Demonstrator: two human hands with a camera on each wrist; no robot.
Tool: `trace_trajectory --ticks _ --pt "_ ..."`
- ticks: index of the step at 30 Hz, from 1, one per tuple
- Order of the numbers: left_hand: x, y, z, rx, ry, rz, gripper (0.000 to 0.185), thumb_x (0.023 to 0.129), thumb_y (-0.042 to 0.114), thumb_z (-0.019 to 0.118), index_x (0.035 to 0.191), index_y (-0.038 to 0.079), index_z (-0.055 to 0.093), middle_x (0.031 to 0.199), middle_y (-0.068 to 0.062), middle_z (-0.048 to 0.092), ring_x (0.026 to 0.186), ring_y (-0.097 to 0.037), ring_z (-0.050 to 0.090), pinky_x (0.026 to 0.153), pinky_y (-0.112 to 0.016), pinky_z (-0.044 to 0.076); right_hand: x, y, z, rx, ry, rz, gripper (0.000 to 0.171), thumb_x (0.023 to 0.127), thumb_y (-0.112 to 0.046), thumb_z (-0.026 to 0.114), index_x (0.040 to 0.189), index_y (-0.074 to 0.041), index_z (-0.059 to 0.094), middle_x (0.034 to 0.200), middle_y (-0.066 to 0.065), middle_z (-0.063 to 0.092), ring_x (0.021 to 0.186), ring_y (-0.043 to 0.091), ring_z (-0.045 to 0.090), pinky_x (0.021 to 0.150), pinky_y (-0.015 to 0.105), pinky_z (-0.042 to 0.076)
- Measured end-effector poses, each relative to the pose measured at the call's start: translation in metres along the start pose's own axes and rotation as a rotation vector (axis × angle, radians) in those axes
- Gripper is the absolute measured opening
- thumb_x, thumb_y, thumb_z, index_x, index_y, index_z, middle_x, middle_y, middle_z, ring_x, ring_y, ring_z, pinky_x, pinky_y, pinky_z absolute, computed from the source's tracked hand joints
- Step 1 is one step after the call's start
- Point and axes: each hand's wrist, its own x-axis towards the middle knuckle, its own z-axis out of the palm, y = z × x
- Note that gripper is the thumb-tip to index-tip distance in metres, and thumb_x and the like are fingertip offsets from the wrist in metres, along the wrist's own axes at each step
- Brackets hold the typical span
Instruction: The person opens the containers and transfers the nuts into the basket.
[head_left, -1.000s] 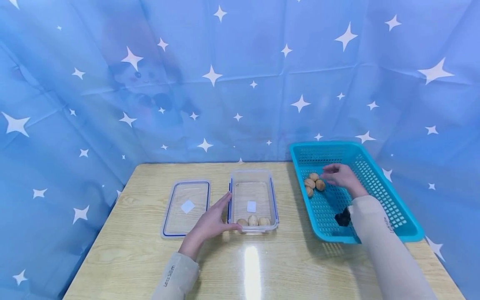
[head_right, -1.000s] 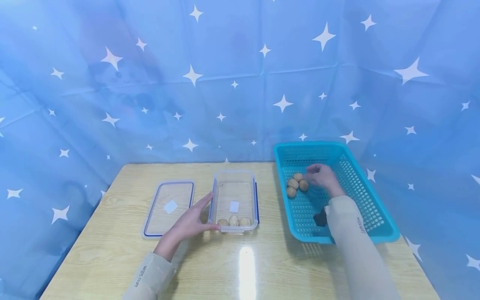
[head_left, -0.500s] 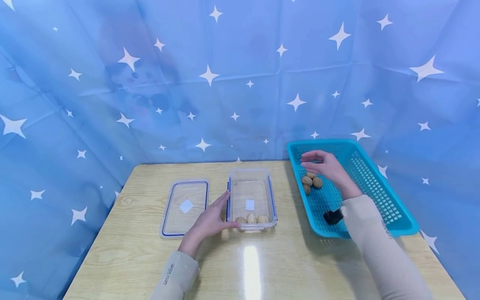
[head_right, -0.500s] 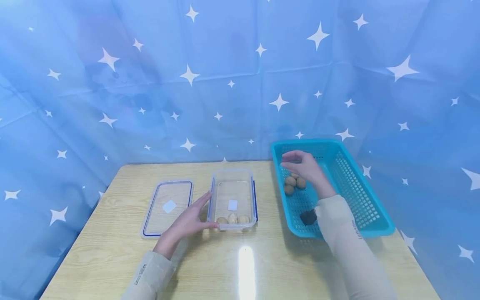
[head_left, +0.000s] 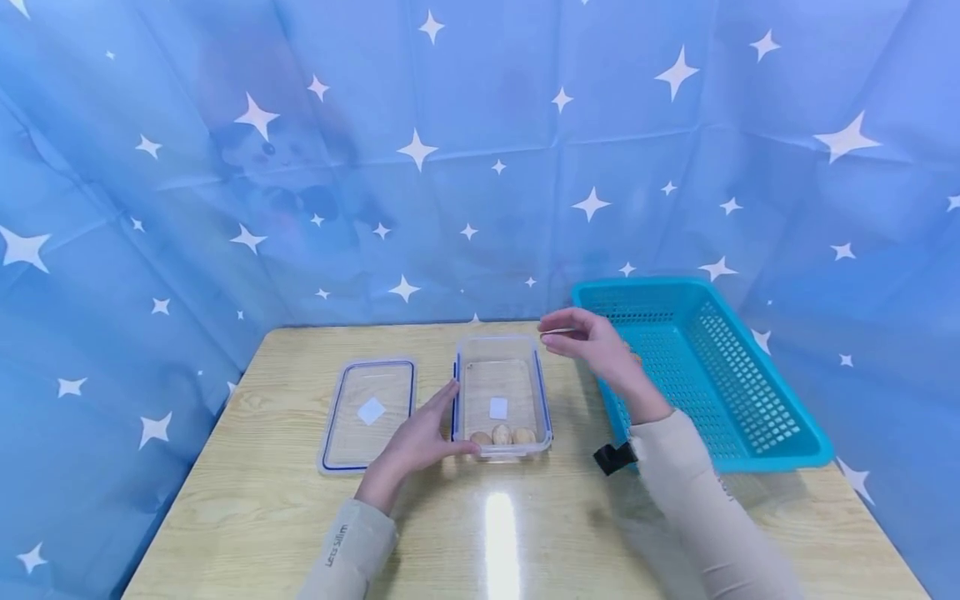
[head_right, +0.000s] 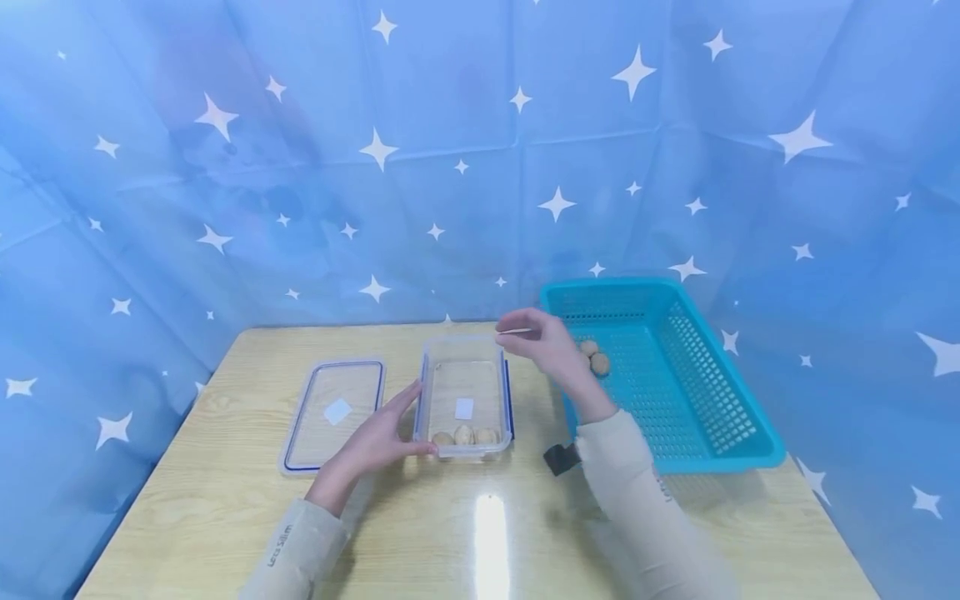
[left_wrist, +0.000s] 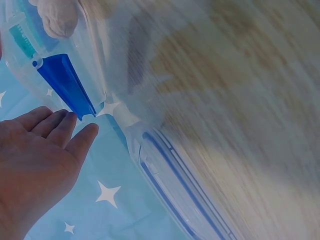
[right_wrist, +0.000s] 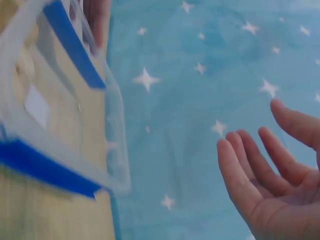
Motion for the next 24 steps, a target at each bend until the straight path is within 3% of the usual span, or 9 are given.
trace_trajectory --ticks 4,10,18,24 --pt "-0.002 -0.002 -0.002 0.008 0.002 -0.01 0.114 0.073 0.058 0.08 0.16 0.015 0.02 0.168 -0.006 0.018 0.15 -0.036 0.029 0.122 -0.055 0.03 0.002 0.003 0.028 0.068 -0.043 -0.039 0.04 0.097 -0.018 0.066 0.131 0.001 0.058 0.131 0.022 0.062 0.105 0.012 0.066 0.092 0.025 0.058" --pt "0.0 -0.001 -0.003 -0.002 0.013 0.014 0.113 0.074 0.058 0.08 0.16 0.014 0.021 0.167 -0.008 0.019 0.151 -0.035 0.028 0.123 -0.054 0.029 0.003 0.019 0.067 0.118 -0.079 -0.06 0.037 0.097 -0.012 0.064 0.128 0.007 0.058 0.127 0.028 0.062 0.105 0.023 0.068 0.091 0.028 0.06" --pt "0.002 0.0 -0.001 0.003 0.009 0.026 0.115 0.072 0.06 0.08 0.159 0.012 0.022 0.167 -0.01 0.021 0.15 -0.035 0.03 0.122 -0.054 0.031 0.006 0.054 0.1 0.135 -0.136 0.049 0.039 0.098 -0.014 0.062 0.129 0.009 0.056 0.128 0.027 0.061 0.114 0.039 0.064 0.097 0.04 0.059" --pt "0.002 -0.001 -0.002 0.015 0.01 0.028 0.115 0.072 0.062 0.079 0.159 0.012 0.022 0.167 -0.01 0.021 0.149 -0.036 0.031 0.12 -0.055 0.033 0.011 0.072 0.113 0.115 -0.186 0.094 0.041 0.099 -0.018 0.062 0.131 0.006 0.056 0.131 0.024 0.061 0.116 0.035 0.063 0.098 0.047 0.058"
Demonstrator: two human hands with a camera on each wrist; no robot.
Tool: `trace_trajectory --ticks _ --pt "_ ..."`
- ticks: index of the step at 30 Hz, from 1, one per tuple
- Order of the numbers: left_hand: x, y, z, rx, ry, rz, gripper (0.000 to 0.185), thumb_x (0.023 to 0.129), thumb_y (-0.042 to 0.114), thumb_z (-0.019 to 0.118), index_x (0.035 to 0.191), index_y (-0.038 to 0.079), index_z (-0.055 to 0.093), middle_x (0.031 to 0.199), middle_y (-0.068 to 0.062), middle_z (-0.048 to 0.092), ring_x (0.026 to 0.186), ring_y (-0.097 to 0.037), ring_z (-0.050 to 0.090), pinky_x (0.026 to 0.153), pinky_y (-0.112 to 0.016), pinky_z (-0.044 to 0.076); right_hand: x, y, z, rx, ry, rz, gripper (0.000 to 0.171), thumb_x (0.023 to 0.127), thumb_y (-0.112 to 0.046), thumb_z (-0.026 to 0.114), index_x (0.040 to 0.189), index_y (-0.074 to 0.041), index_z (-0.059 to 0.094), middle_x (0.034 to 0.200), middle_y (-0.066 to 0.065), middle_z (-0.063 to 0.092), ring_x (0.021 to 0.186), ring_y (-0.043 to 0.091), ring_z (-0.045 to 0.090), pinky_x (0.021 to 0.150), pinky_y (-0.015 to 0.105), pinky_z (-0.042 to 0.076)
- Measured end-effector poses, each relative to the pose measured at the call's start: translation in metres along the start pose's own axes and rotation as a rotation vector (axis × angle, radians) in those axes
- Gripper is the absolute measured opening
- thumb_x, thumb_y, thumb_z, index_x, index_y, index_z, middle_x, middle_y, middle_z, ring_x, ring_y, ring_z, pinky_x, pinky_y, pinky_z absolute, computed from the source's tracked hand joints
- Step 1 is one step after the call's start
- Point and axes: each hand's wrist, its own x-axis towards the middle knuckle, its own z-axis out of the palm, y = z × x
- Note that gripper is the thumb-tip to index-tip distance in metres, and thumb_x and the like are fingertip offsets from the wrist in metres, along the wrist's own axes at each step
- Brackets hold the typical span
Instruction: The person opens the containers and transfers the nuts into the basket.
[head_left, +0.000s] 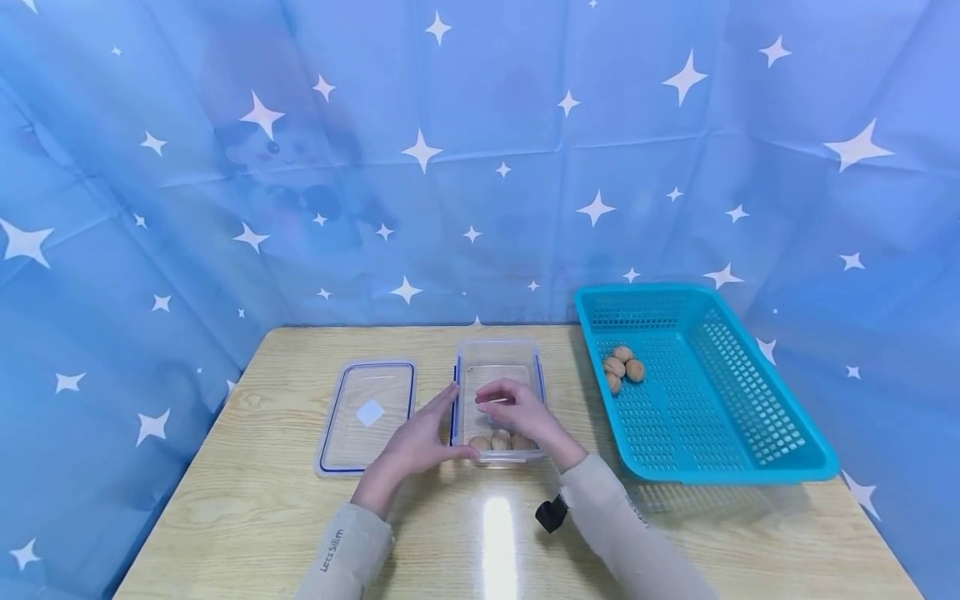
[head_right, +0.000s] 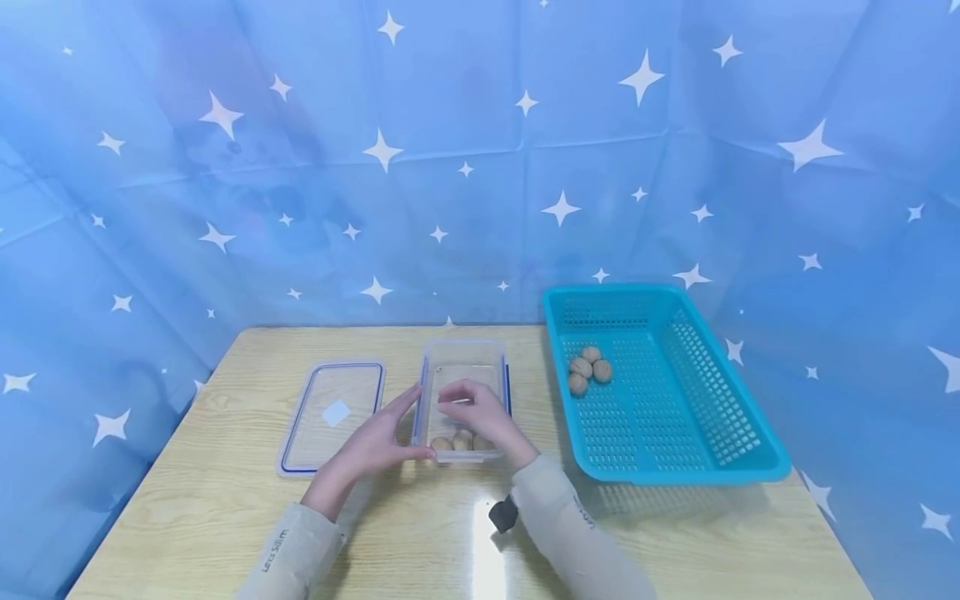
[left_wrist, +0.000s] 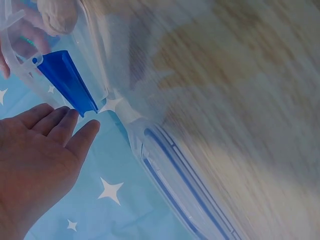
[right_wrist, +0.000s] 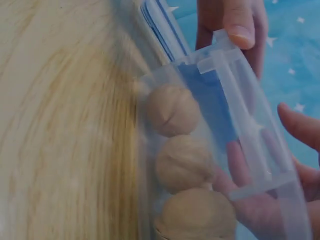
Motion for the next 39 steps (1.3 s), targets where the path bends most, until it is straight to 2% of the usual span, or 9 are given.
trace_trajectory --ticks 3,9,12,16,21,28,39 --pt "-0.0015 0.0005 -0.0001 -0.001 -0.002 -0.002 0.114 0.073 0.061 0.079 0.16 0.013 0.022 0.167 -0.009 0.022 0.149 -0.036 0.032 0.12 -0.056 0.034 0.0015 0.0033 0.0044 -0.031 -0.051 0.003 0.04 0.098 -0.017 0.061 0.13 0.006 0.057 0.13 0.024 0.062 0.114 0.032 0.064 0.094 0.046 0.059" --pt "-0.0019 0.0024 0.0003 0.016 -0.012 0.002 0.114 0.073 0.063 0.078 0.16 0.014 0.022 0.167 -0.008 0.021 0.149 -0.037 0.032 0.119 -0.056 0.035 0.004 0.0081 0.0065 -0.154 -0.131 0.02 0.035 0.093 -0.014 0.067 0.125 0.002 0.063 0.12 0.021 0.068 0.104 0.025 0.067 0.084 0.032 0.059" --pt "-0.0016 0.0029 -0.0001 0.021 -0.006 0.005 0.115 0.073 0.062 0.079 0.16 0.013 0.022 0.167 -0.009 0.022 0.149 -0.037 0.033 0.118 -0.056 0.036 0.0049 0.0081 0.0061 -0.204 -0.162 0.039 0.037 0.089 -0.014 0.072 0.123 -0.001 0.065 0.119 0.018 0.069 0.106 0.027 0.067 0.088 0.034 0.058" --pt "-0.0019 0.0033 -0.001 0.021 0.003 -0.005 0.115 0.072 0.061 0.08 0.16 0.013 0.022 0.167 -0.008 0.022 0.148 -0.036 0.033 0.118 -0.056 0.037 0.0064 0.0079 0.0065 -0.265 -0.224 0.024 0.037 0.087 -0.01 0.075 0.121 0.001 0.066 0.117 0.016 0.071 0.105 0.026 0.068 0.094 0.037 0.058" --pt "-0.0009 0.0028 -0.0014 0.023 0.002 -0.014 0.115 0.072 0.061 0.08 0.16 0.015 0.022 0.167 -0.007 0.021 0.149 -0.035 0.032 0.118 -0.056 0.036 0.0062 0.005 0.0065 -0.312 -0.262 0.015 0.03 0.087 -0.004 0.073 0.115 0.003 0.07 0.11 0.015 0.073 0.096 0.019 0.069 0.087 0.029 0.06" --pt "-0.0009 0.0039 -0.0009 0.011 0.0 -0.015 0.113 0.074 0.059 0.081 0.16 0.016 0.022 0.167 -0.007 0.021 0.15 -0.034 0.03 0.119 -0.056 0.035 0.0058 0.0037 0.0067 -0.391 -0.241 0.008 0.02 0.086 -0.007 0.075 0.105 -0.002 0.075 0.099 0.008 0.076 0.087 0.012 0.068 0.081 0.026 0.059" --pt "-0.0012 0.0046 -0.0018 0.015 0.0 -0.01 0.112 0.074 0.059 0.081 0.16 0.015 0.022 0.167 -0.007 0.022 0.15 -0.035 0.031 0.118 -0.056 0.037 0.0054 0.0056 0.0093 -0.297 -0.063 -0.013 0.027 0.086 -0.013 0.075 0.113 -0.008 0.073 0.104 0.005 0.075 0.09 0.014 0.066 0.079 0.027 0.056"
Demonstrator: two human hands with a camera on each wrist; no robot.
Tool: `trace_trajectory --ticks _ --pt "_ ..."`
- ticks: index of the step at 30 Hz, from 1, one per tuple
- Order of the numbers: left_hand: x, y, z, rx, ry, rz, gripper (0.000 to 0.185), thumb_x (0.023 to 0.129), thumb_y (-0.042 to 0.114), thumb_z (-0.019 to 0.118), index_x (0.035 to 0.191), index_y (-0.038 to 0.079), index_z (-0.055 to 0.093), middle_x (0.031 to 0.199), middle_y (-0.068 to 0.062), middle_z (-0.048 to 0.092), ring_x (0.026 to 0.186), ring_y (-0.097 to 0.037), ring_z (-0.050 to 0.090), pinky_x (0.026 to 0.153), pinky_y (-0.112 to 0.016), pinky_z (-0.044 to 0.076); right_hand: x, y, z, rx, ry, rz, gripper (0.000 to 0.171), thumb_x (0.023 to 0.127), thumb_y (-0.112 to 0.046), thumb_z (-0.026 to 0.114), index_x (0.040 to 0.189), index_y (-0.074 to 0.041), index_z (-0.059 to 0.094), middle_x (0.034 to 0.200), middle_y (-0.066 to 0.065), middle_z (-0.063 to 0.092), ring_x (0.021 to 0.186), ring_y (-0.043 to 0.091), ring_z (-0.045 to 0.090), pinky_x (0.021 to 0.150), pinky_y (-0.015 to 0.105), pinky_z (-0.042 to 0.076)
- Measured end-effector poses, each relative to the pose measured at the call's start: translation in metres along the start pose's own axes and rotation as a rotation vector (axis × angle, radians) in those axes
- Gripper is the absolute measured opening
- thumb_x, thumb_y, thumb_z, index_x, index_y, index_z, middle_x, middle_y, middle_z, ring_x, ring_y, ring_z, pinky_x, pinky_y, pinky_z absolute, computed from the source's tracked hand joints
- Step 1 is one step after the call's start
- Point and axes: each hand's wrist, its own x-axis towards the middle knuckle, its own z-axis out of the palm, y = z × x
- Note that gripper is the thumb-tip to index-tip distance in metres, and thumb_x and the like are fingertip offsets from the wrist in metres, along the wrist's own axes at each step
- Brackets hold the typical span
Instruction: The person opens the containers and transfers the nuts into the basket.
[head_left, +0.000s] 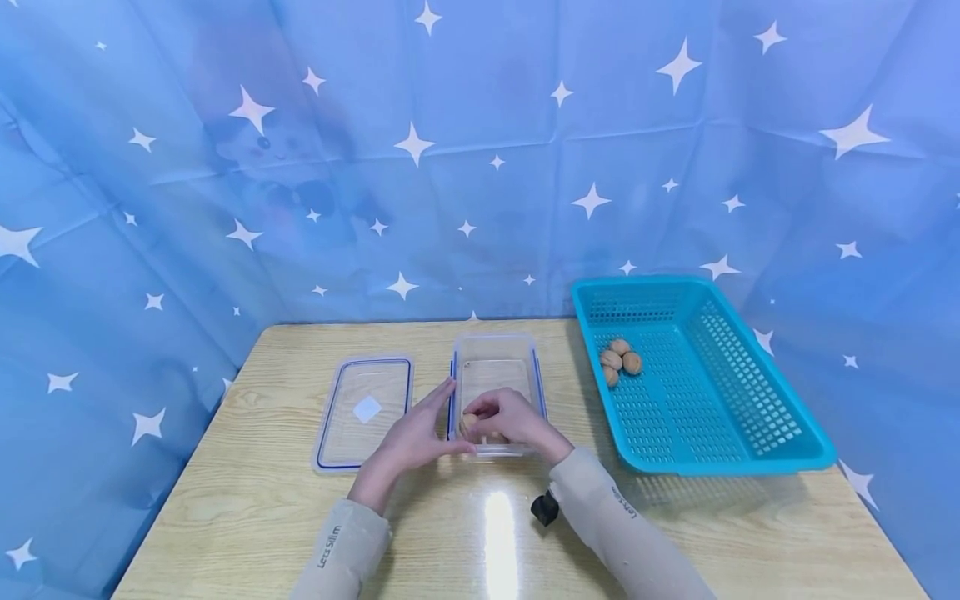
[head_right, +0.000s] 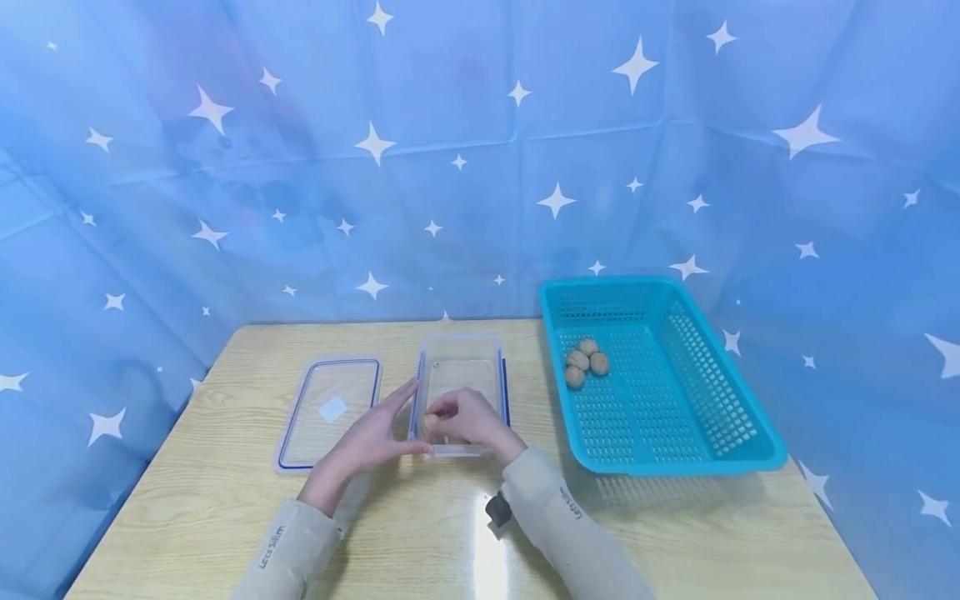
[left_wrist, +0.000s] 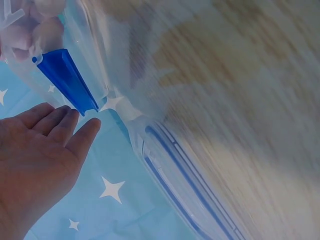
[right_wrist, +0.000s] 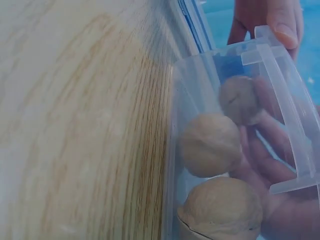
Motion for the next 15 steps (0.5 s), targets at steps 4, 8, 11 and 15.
trace_trajectory --ticks 4,8,11,15 --pt "0.0 0.001 0.0 -0.004 0.0 -0.008 0.112 0.074 0.058 0.081 0.16 0.017 0.022 0.167 -0.006 0.022 0.149 -0.035 0.031 0.118 -0.057 0.036 -0.002 0.0 -0.001 0.057 0.096 -0.036 0.03 0.087 -0.017 0.077 0.116 -0.01 0.073 0.107 0.006 0.074 0.099 0.019 0.067 0.086 0.033 0.057" --pt "0.0 0.001 0.0 -0.004 -0.001 -0.018 0.111 0.075 0.057 0.081 0.16 0.017 0.022 0.167 -0.005 0.021 0.149 -0.035 0.032 0.118 -0.057 0.037 -0.003 -0.001 -0.004 0.106 0.178 -0.083 0.034 0.088 -0.021 0.077 0.118 -0.008 0.071 0.113 0.009 0.073 0.107 0.026 0.067 0.091 0.04 0.059" --pt "0.0 0.002 0.0 -0.001 -0.005 -0.011 0.111 0.075 0.058 0.08 0.16 0.016 0.022 0.167 -0.006 0.022 0.149 -0.035 0.032 0.118 -0.056 0.036 -0.006 -0.007 -0.009 0.125 0.204 -0.088 0.036 0.088 -0.023 0.077 0.12 -0.007 0.07 0.116 0.01 0.072 0.109 0.028 0.066 0.092 0.041 0.059" --pt "0.0 0.003 -0.001 0.008 0.0 -0.002 0.111 0.074 0.058 0.08 0.159 0.014 0.024 0.167 -0.007 0.022 0.149 -0.036 0.032 0.119 -0.056 0.035 -0.011 -0.018 -0.021 0.13 0.238 -0.089 0.038 0.089 -0.024 0.076 0.121 -0.006 0.07 0.118 0.011 0.072 0.111 0.029 0.066 0.091 0.041 0.059"
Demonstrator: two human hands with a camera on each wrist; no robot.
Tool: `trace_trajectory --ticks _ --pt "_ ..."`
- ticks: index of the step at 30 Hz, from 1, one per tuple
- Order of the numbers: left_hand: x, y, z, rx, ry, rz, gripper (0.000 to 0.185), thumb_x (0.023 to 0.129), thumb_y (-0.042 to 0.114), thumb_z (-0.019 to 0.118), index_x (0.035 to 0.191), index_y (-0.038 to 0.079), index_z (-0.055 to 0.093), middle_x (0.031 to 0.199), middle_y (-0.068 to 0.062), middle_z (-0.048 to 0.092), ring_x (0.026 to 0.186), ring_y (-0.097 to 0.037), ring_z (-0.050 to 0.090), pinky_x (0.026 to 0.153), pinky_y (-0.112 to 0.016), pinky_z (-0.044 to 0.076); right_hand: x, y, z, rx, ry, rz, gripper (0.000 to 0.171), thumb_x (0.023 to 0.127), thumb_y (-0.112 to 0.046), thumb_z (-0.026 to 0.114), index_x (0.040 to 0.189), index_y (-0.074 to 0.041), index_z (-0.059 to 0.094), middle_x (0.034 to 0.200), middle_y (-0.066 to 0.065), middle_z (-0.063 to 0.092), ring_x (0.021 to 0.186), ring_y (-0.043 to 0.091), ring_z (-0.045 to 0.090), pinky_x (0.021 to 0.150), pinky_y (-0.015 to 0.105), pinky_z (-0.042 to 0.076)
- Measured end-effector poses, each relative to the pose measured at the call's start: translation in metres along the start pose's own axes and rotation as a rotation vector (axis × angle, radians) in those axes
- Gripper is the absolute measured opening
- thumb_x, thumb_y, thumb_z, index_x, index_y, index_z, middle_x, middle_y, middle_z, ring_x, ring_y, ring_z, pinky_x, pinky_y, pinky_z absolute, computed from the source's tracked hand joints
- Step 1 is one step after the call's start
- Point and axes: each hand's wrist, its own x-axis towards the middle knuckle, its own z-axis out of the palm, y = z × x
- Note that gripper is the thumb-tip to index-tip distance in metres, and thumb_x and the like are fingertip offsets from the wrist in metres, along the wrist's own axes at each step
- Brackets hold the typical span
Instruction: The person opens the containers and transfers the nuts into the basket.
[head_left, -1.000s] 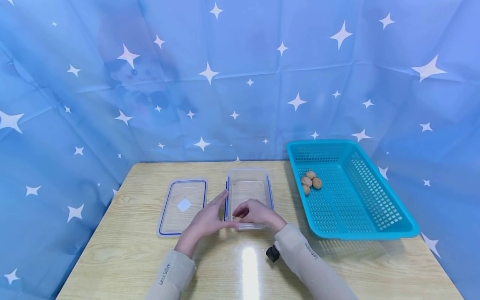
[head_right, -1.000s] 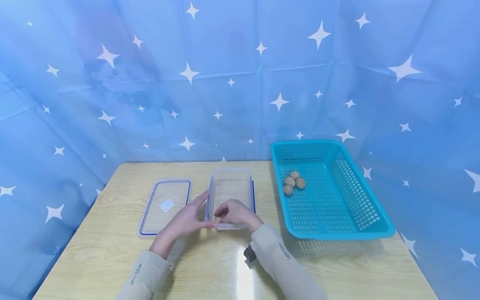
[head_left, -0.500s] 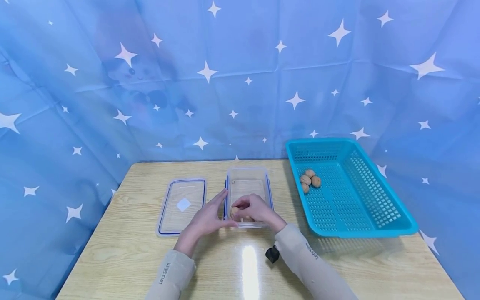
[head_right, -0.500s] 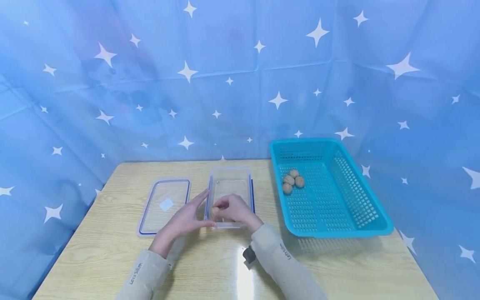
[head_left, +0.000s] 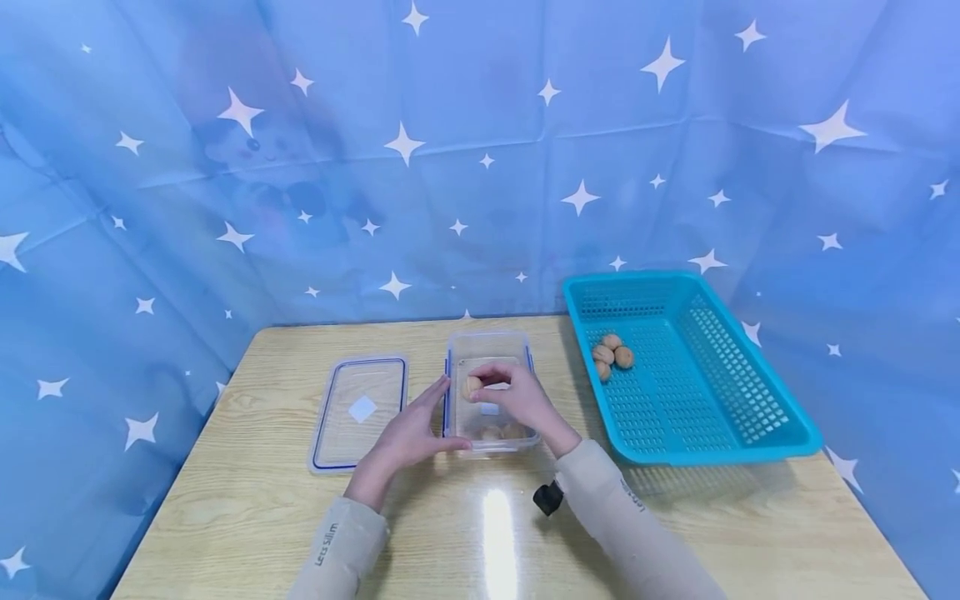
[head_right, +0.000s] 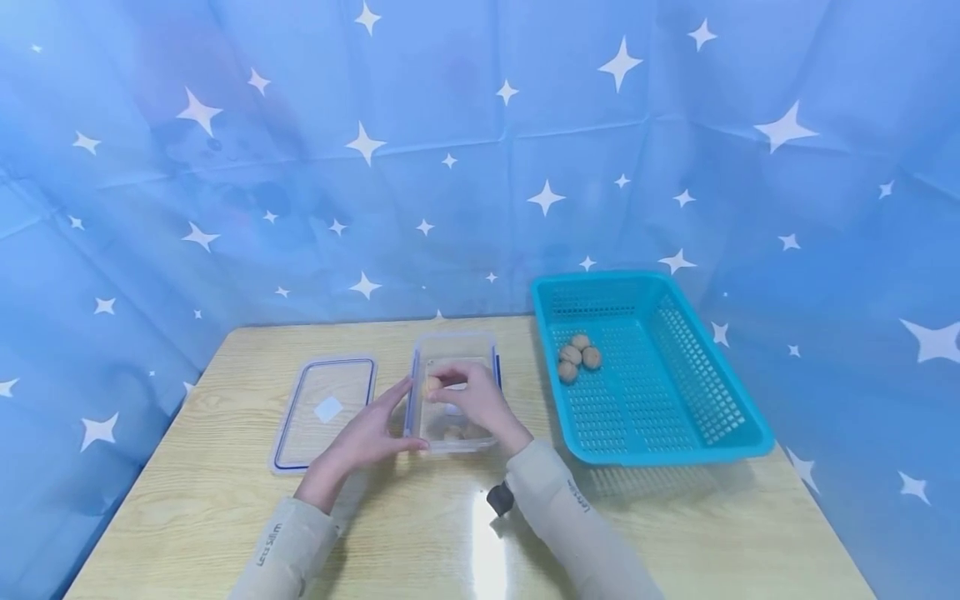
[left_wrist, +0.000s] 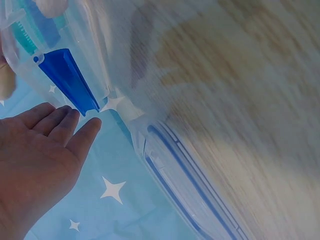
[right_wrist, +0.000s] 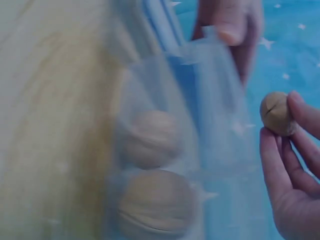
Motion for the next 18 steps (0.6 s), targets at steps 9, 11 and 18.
trace_trajectory --ticks 9,11,18 --pt "0.001 0.001 -0.002 -0.001 0.002 -0.005 0.111 0.075 0.055 0.081 0.159 0.013 0.023 0.167 -0.008 0.021 0.151 -0.035 0.028 0.122 -0.054 0.03 -0.002 -0.041 -0.044 0.032 0.092 -0.053 0.037 0.09 -0.021 0.075 0.123 -0.007 0.068 0.119 0.014 0.071 0.112 0.03 0.065 0.093 0.043 0.059" --pt "0.001 0.0 -0.002 0.001 0.0 -0.005 0.111 0.075 0.056 0.081 0.159 0.013 0.023 0.167 -0.008 0.021 0.151 -0.035 0.028 0.122 -0.054 0.03 -0.002 -0.047 -0.056 0.031 0.108 -0.08 0.037 0.092 -0.019 0.073 0.125 -0.005 0.067 0.119 0.017 0.07 0.112 0.031 0.065 0.094 0.044 0.058" --pt "-0.001 -0.001 0.002 0.0 -0.007 -0.015 0.112 0.074 0.057 0.081 0.16 0.015 0.022 0.167 -0.007 0.021 0.151 -0.035 0.029 0.122 -0.055 0.031 -0.002 -0.051 -0.095 -0.02 0.212 -0.066 0.038 0.092 -0.027 0.073 0.126 -0.011 0.067 0.12 0.014 0.069 0.111 0.024 0.063 0.094 0.041 0.055"
